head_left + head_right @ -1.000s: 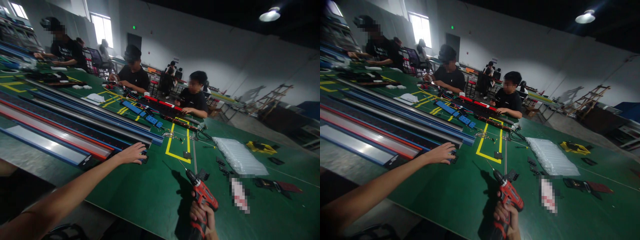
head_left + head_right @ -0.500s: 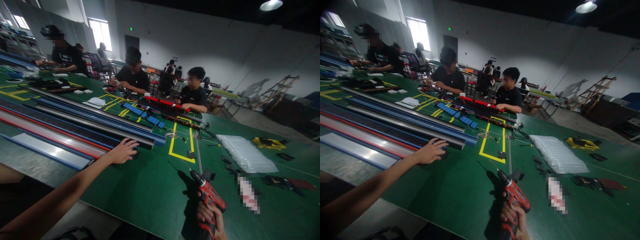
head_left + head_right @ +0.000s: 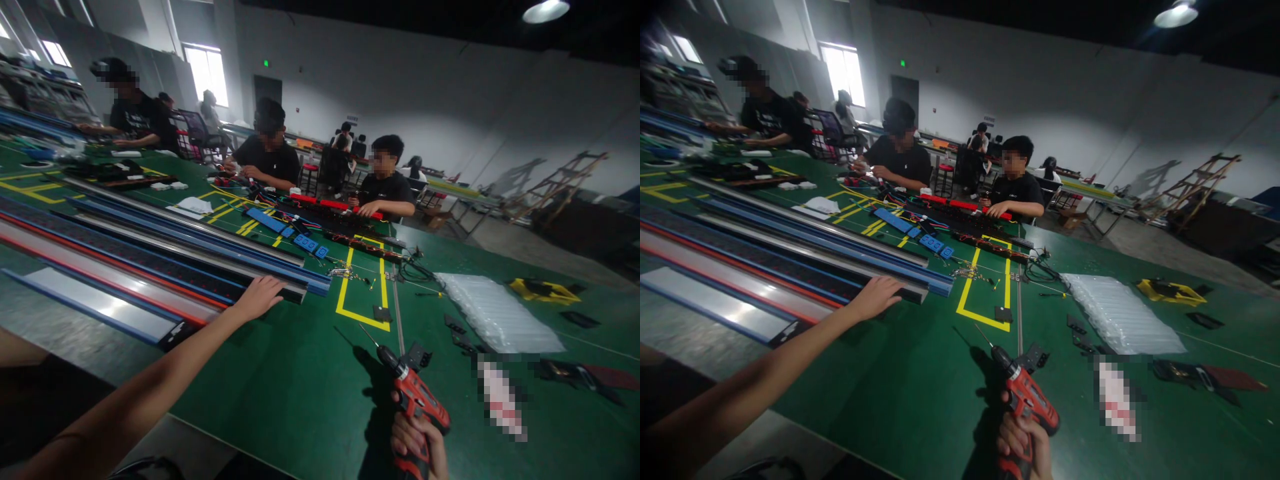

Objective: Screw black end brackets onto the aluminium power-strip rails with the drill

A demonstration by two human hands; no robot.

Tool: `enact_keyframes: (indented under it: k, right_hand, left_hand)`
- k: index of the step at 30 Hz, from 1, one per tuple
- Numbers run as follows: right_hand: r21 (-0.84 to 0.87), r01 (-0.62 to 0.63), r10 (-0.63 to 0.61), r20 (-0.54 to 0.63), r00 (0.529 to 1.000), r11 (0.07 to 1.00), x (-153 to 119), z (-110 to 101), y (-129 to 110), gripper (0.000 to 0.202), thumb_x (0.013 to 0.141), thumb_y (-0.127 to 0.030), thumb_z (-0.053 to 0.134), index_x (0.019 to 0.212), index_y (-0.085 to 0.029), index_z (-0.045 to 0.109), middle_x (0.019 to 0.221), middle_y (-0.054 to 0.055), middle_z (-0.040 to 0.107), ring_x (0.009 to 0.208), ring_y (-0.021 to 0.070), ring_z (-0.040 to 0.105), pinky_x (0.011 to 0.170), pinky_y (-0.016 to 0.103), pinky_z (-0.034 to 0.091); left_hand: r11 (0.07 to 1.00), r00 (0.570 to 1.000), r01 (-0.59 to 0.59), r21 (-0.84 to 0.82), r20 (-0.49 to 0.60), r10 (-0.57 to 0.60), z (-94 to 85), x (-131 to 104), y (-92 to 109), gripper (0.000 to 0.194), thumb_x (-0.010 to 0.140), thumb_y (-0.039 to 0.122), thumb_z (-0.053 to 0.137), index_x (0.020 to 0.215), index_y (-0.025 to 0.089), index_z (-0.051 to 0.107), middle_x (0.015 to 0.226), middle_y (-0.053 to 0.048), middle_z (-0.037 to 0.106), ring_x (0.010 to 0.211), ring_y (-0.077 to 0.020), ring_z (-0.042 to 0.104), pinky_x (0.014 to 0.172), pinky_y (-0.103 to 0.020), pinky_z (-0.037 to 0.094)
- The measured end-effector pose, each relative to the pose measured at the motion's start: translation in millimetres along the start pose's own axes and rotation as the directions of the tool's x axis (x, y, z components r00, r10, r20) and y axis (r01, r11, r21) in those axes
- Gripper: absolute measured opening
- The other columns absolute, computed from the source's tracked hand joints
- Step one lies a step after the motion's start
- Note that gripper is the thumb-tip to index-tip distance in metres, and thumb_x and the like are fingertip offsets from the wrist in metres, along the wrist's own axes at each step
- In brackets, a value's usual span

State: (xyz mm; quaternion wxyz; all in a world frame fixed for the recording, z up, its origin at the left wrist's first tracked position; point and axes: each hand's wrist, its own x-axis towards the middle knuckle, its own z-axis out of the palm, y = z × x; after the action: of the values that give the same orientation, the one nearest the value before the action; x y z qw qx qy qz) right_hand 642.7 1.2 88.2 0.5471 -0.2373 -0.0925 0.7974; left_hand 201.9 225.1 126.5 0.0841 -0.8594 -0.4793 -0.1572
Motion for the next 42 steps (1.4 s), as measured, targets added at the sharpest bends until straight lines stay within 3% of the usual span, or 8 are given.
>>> enact_keyframes:
  k: [4, 8, 17, 27, 34, 42]
  right_hand:
    - [0.005, 0.011, -0.011, -0.009, 1.0, 1.0, 0.1, -0.8, 1.7, 0.027, 0.074, -0.015, 0.071, 0.099, -0.021, 0.064, 0.05, -0.015, 0.02, 0.042, 0.0047, 0.014, 0.048, 0.021, 0.036]
    - [0.011, 0.007, -0.007, -0.018, 1.0, 1.0, -0.1, -0.4, 2.0, 0.027, 0.074, -0.016, 0.071, 0.1, -0.021, 0.064, 0.05, -0.015, 0.021, 0.042, 0.0049, 0.014, 0.047, 0.021, 0.036]
    - [0.003, -0.017, 0.017, -0.019, 1.0, 1.0, 0.9, 0.5, 0.7, 0.028, 0.075, -0.015, 0.071, 0.101, -0.021, 0.065, 0.049, -0.016, 0.019, 0.041, 0.0048, 0.011, 0.046, 0.021, 0.034]
    - [0.012, 0.003, -0.003, -0.018, 1.0, 1.0, 0.2, 1.7, 1.8, 0.024, 0.075, -0.015, 0.07, 0.098, -0.021, 0.065, 0.049, -0.015, 0.021, 0.042, 0.0052, 0.012, 0.046, 0.021, 0.036]
    - [0.017, 0.002, -0.002, -0.019, 1.0, 1.0, 0.8, 1.6, 2.4, 0.022, 0.075, -0.015, 0.07, 0.096, -0.021, 0.065, 0.049, -0.014, 0.021, 0.042, 0.0054, 0.014, 0.047, 0.021, 0.037]
    - [0.038, -0.008, 0.009, -0.009, 1.0, 0.999, 1.8, 4.9, 2.6, 0.025, 0.074, -0.015, 0.069, 0.099, -0.021, 0.065, 0.048, -0.015, 0.021, 0.041, 0.0058, 0.013, 0.046, 0.021, 0.037]
  left_hand:
    - [1.0, 1.0, 0.016, 0.005, -0.004, -0.016, 20.9, 12.5, 3.1, 0.014, 0.094, 0.02, 0.053, 0.098, 0.017, 0.067, 0.097, -0.01, 0.068, 0.095, -0.0261, 0.059, 0.082, -0.037, 0.04]
    - [1.0, 0.999, 0.031, -0.002, -0.023, -0.031, 32.6, 17.3, 4.8, 0.018, 0.092, 0.011, 0.05, 0.081, 0.016, 0.064, 0.083, -0.008, 0.066, 0.085, -0.0242, 0.058, 0.076, -0.035, 0.04]
    - [0.999, 0.999, -0.029, -0.029, 0.029, 0.03, 23.3, 18.3, 4.2, 0.016, 0.091, 0.008, 0.052, 0.082, 0.016, 0.063, 0.081, -0.007, 0.066, 0.082, -0.0229, 0.059, 0.073, -0.034, 0.036]
    - [0.974, 0.979, -0.168, -0.153, 0.087, 0.182, 22.1, 36.8, 79.3, 0.015, 0.092, 0.009, 0.054, 0.082, 0.017, 0.061, 0.084, -0.005, 0.064, 0.085, -0.0208, 0.059, 0.074, -0.034, 0.035]
    - [0.969, 0.977, -0.163, -0.186, 0.107, 0.185, 18.5, 35.2, 85.4, 0.012, 0.093, 0.009, 0.053, 0.087, 0.016, 0.061, 0.087, -0.005, 0.064, 0.086, -0.0214, 0.058, 0.073, -0.033, 0.035]
    - [0.961, 0.968, -0.191, -0.198, 0.127, 0.219, 11.3, 33.3, 114.0, 0.012, 0.095, 0.013, 0.052, 0.087, 0.017, 0.06, 0.086, -0.005, 0.062, 0.086, -0.0208, 0.057, 0.075, -0.033, 0.036]
